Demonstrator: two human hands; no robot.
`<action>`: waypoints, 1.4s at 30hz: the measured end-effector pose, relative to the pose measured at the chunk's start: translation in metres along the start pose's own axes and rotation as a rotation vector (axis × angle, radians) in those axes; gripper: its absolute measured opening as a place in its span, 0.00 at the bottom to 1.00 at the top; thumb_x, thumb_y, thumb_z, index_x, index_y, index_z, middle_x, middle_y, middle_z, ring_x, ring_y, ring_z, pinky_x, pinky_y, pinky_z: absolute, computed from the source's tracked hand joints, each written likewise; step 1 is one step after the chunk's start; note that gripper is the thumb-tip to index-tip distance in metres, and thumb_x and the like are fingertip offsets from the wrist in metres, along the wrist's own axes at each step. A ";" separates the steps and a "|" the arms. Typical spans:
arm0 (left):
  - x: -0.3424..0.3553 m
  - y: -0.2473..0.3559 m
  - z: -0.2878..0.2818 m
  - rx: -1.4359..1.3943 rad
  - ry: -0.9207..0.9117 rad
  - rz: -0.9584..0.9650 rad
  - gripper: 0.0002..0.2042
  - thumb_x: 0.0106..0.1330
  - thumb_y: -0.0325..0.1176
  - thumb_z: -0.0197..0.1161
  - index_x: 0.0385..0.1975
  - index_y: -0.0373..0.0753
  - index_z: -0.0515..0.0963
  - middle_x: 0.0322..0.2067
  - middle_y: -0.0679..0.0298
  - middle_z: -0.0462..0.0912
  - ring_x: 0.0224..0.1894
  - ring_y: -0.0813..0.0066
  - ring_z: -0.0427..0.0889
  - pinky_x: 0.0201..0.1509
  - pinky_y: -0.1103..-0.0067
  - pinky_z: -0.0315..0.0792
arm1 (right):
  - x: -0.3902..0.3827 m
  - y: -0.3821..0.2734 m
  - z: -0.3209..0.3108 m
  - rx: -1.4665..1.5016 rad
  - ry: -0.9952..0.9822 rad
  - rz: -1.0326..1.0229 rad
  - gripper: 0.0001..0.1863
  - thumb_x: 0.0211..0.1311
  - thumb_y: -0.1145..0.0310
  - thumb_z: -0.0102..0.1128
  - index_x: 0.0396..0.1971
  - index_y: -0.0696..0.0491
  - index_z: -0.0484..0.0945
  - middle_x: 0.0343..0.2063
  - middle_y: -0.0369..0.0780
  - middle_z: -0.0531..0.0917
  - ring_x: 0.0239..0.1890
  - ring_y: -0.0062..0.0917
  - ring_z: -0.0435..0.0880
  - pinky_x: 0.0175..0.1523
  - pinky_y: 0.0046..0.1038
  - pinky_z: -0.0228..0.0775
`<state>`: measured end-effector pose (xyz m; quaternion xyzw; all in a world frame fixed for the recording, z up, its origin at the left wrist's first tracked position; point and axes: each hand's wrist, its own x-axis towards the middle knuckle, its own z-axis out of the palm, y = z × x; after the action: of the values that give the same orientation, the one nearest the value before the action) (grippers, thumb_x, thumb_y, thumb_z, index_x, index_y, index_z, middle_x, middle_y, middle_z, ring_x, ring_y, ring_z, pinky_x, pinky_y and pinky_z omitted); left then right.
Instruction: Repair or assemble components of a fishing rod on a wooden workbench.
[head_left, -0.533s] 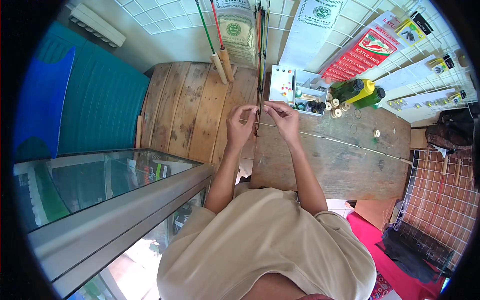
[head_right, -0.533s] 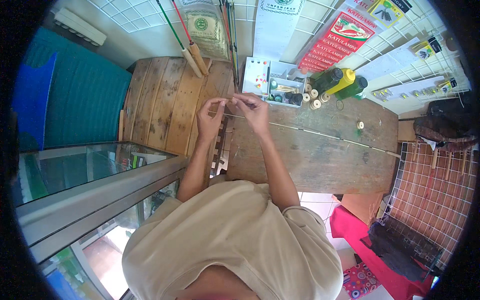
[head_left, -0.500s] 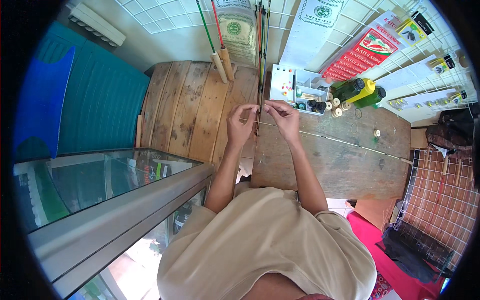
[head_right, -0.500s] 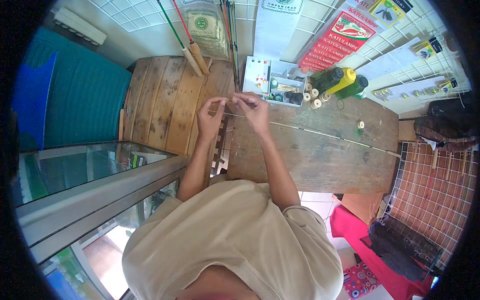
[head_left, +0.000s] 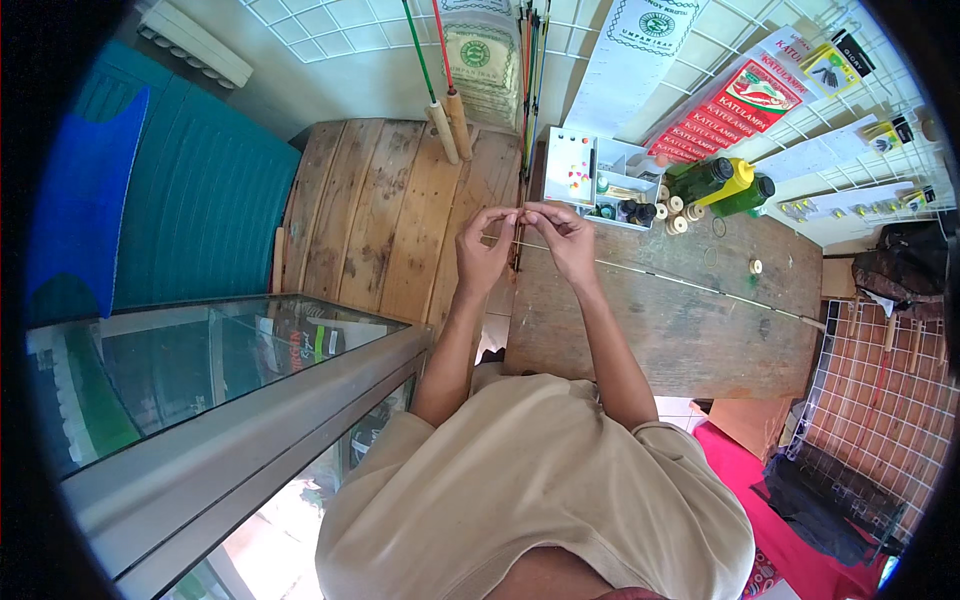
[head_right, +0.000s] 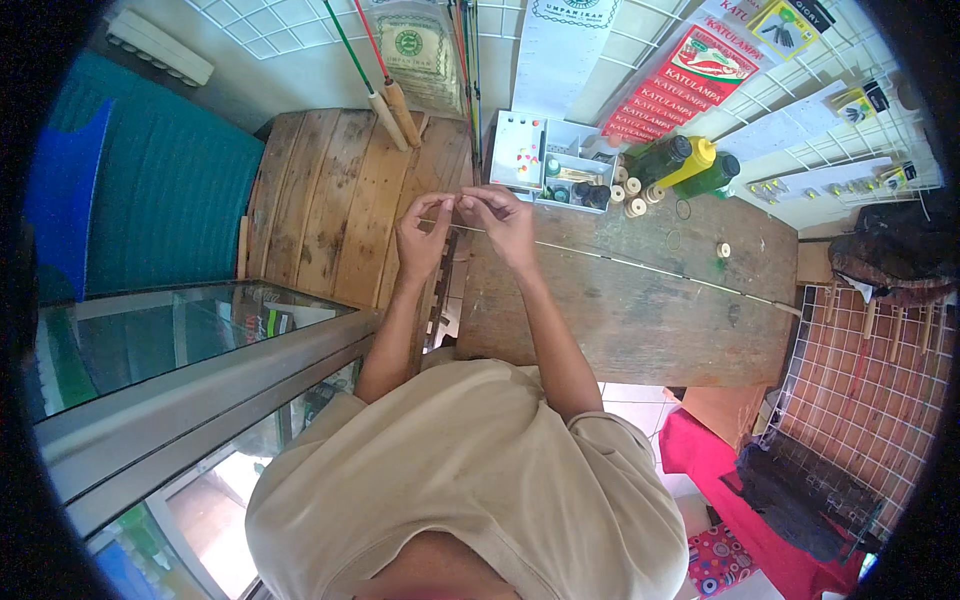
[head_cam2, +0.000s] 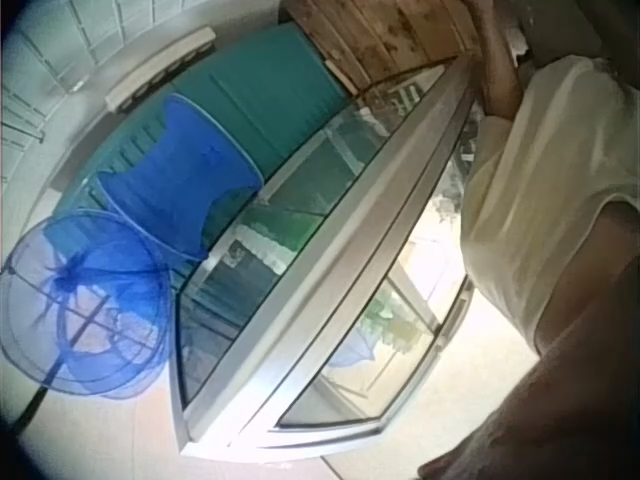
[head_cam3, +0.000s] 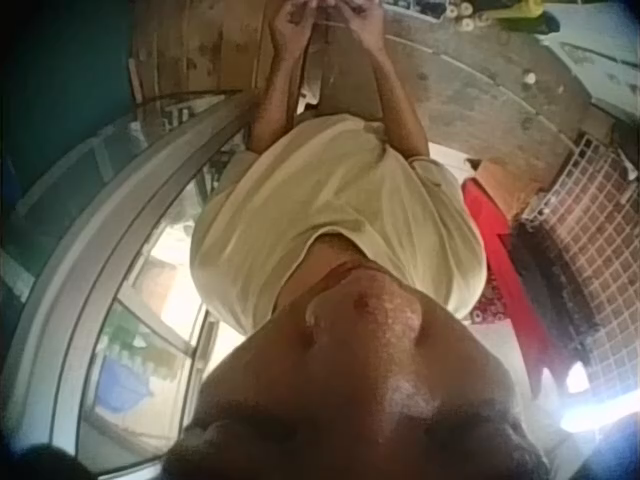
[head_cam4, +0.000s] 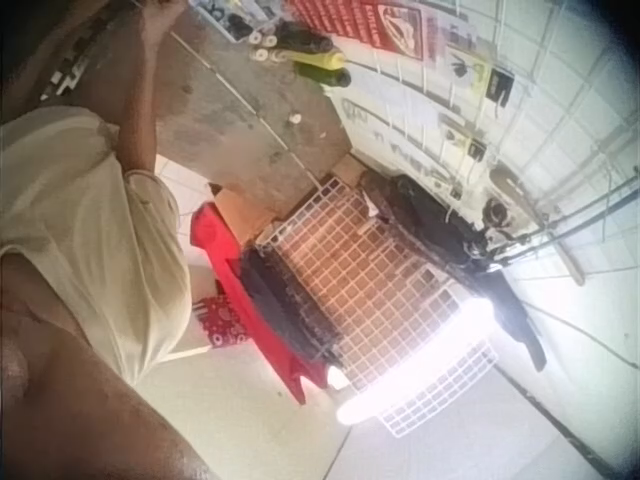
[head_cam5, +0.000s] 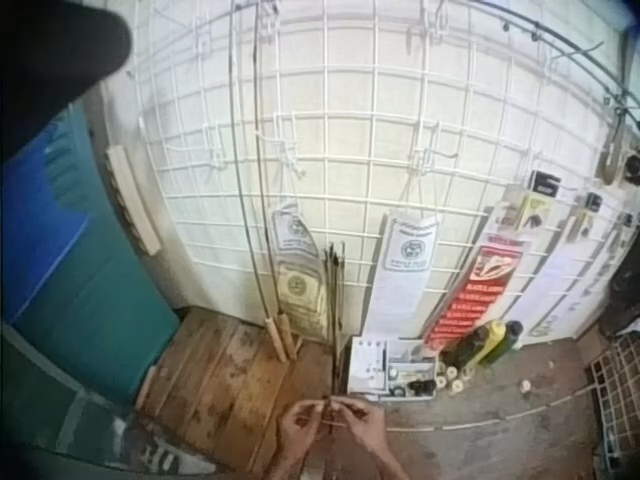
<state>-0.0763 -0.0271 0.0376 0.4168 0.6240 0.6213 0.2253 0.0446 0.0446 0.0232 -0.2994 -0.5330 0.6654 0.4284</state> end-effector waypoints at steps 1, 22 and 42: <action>0.000 -0.001 -0.001 0.000 0.002 -0.001 0.04 0.61 0.25 0.63 0.34 0.33 0.80 0.33 0.60 0.84 0.39 0.71 0.83 0.46 0.77 0.73 | 0.000 -0.001 0.001 0.016 0.000 0.007 0.09 0.60 0.79 0.60 0.40 0.60 0.82 0.37 0.37 0.81 0.37 0.17 0.80 0.44 0.17 0.72; 0.001 0.002 -0.006 0.043 -0.047 0.069 0.04 0.64 0.25 0.60 0.36 0.33 0.79 0.36 0.62 0.83 0.42 0.77 0.80 0.48 0.80 0.71 | -0.001 -0.007 0.006 0.065 0.022 -0.017 0.08 0.60 0.82 0.59 0.39 0.62 0.81 0.38 0.40 0.82 0.39 0.19 0.82 0.46 0.19 0.75; 0.001 -0.006 -0.008 0.046 -0.053 0.036 0.05 0.62 0.25 0.62 0.35 0.35 0.80 0.35 0.61 0.83 0.44 0.67 0.79 0.49 0.74 0.70 | -0.002 -0.009 0.006 0.079 -0.004 0.000 0.08 0.59 0.81 0.59 0.39 0.61 0.81 0.40 0.39 0.80 0.41 0.20 0.81 0.47 0.19 0.79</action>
<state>-0.0846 -0.0301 0.0330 0.4496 0.6244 0.5994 0.2208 0.0426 0.0411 0.0334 -0.2807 -0.5071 0.6866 0.4389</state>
